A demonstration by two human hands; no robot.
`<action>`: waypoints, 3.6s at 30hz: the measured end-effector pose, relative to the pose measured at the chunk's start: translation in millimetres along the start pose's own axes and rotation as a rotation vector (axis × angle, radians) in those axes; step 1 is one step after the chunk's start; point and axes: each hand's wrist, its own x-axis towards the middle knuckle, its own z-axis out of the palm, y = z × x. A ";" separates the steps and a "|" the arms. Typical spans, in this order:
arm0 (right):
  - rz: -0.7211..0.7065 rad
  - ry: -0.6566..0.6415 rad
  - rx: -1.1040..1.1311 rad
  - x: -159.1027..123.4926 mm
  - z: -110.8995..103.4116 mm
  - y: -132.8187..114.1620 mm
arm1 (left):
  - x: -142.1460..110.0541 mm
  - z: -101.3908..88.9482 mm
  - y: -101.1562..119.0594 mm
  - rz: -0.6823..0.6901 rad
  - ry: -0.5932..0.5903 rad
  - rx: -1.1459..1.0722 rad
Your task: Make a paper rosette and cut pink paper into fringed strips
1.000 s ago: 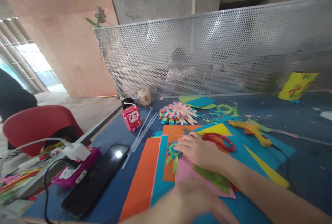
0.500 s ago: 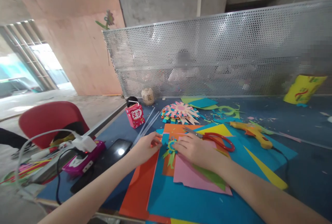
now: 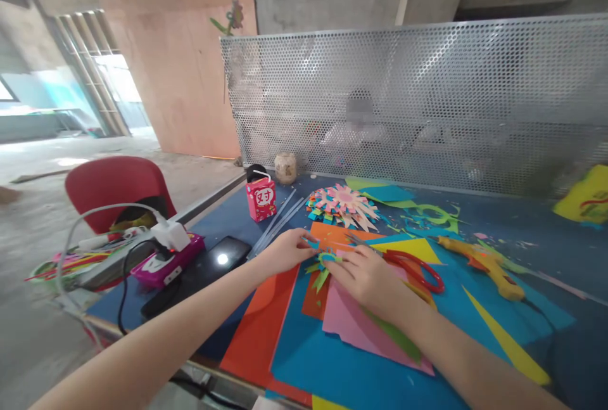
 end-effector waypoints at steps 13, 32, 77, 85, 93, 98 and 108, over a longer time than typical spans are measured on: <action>0.040 0.202 -0.188 -5.1 -34.6 14.3 | -8.8 2.5 34.1 -0.359 -0.279 -0.689; 1.151 -0.050 1.121 3.5 -19.2 10.9 | -3.0 35.4 27.5 0.116 0.143 -0.835; 1.188 -0.028 0.987 3.0 -18.7 9.4 | -13.4 42.5 27.4 -0.052 0.100 -0.863; 1.233 -0.052 1.111 1.2 -15.3 8.2 | -11.1 44.6 23.6 -0.100 0.069 -0.867; 1.217 -0.038 1.112 1.9 -11.6 6.7 | -12.1 42.5 24.5 -0.063 0.080 -0.789; 1.244 -0.041 1.027 2.6 -16.5 6.4 | -12.5 43.5 24.3 -0.060 0.050 -0.799; 1.257 -0.038 1.077 1.6 -14.6 7.1 | -10.6 44.1 21.1 0.008 0.069 -0.710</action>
